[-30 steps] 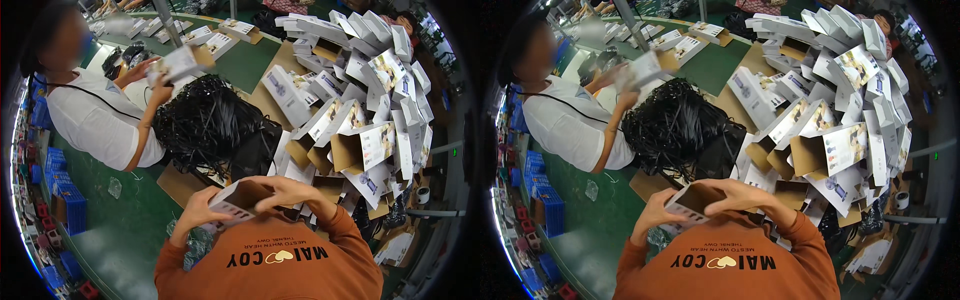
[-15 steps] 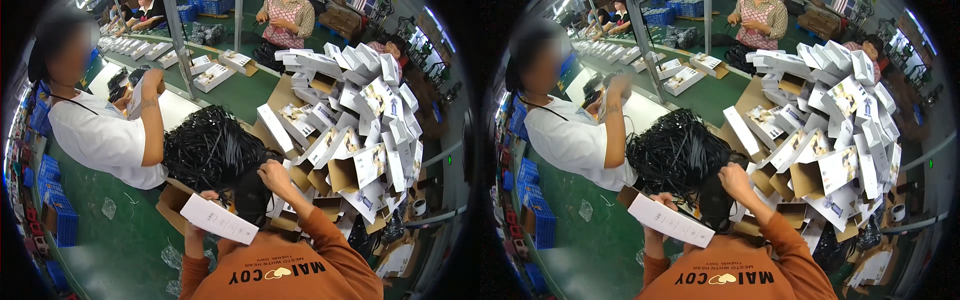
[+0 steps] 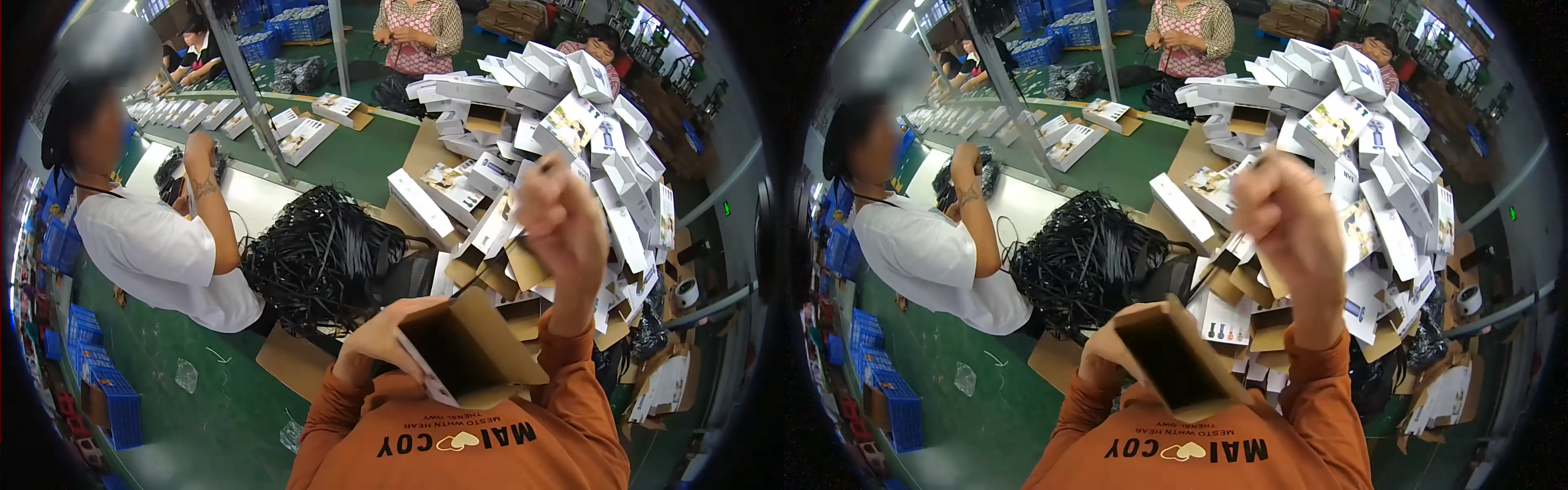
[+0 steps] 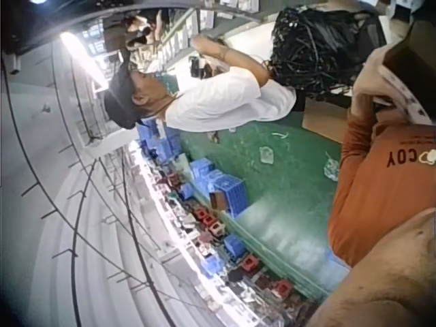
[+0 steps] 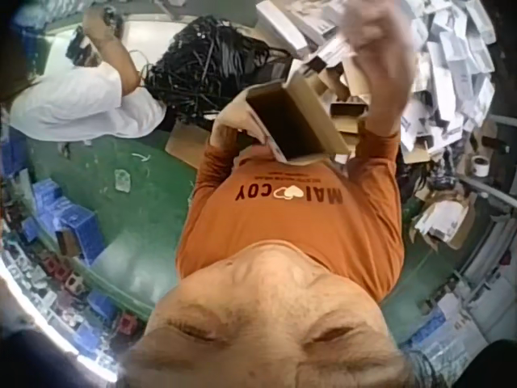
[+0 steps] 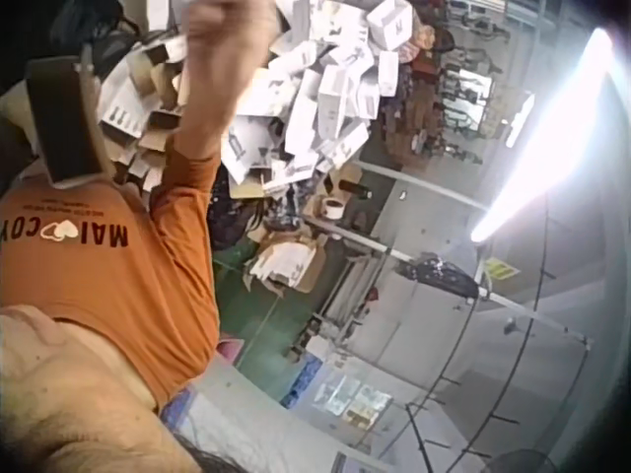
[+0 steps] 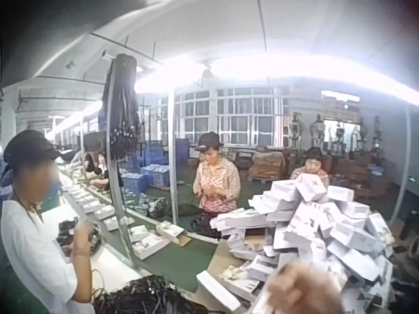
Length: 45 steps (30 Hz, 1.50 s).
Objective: Folding cardboard boxes and packing handheld fan units with manuals for shipping.
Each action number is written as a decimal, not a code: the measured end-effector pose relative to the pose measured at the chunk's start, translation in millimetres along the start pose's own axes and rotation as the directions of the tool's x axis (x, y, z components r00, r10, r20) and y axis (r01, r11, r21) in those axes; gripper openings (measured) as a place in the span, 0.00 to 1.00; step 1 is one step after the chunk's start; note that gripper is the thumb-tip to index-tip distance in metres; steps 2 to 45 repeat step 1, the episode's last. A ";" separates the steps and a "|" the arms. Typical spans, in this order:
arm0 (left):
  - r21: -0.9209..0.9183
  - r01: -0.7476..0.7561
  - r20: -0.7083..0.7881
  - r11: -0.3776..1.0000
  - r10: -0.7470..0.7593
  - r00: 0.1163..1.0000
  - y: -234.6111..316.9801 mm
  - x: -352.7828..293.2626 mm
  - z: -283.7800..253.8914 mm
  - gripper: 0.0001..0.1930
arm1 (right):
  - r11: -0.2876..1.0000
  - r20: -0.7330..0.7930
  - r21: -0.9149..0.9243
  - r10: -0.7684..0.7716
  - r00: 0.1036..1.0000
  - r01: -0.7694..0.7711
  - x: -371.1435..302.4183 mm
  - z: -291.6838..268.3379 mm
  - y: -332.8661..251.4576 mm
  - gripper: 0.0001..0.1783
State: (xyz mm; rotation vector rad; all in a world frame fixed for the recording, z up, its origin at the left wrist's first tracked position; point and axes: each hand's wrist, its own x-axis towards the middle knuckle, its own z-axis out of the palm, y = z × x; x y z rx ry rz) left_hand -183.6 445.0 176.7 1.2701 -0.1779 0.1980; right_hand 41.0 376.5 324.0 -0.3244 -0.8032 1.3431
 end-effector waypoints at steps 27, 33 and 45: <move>0.004 -0.072 -0.099 0.997 0.073 0.992 -10.3 -8.5 -2.9 0.44 | 1.000 -0.003 0.004 -0.003 1.000 0.003 -3.8 -4.9 -0.5 0.13; 0.004 -0.072 -0.099 0.997 0.073 0.992 -10.3 -8.5 -2.9 0.44 | 1.000 -0.003 0.004 -0.003 1.000 0.003 -3.8 -4.9 -0.5 0.13; 0.004 -0.072 -0.099 0.997 0.073 0.992 -10.3 -8.5 -2.9 0.44 | 1.000 -0.003 0.004 -0.003 1.000 0.003 -3.8 -4.9 -0.5 0.13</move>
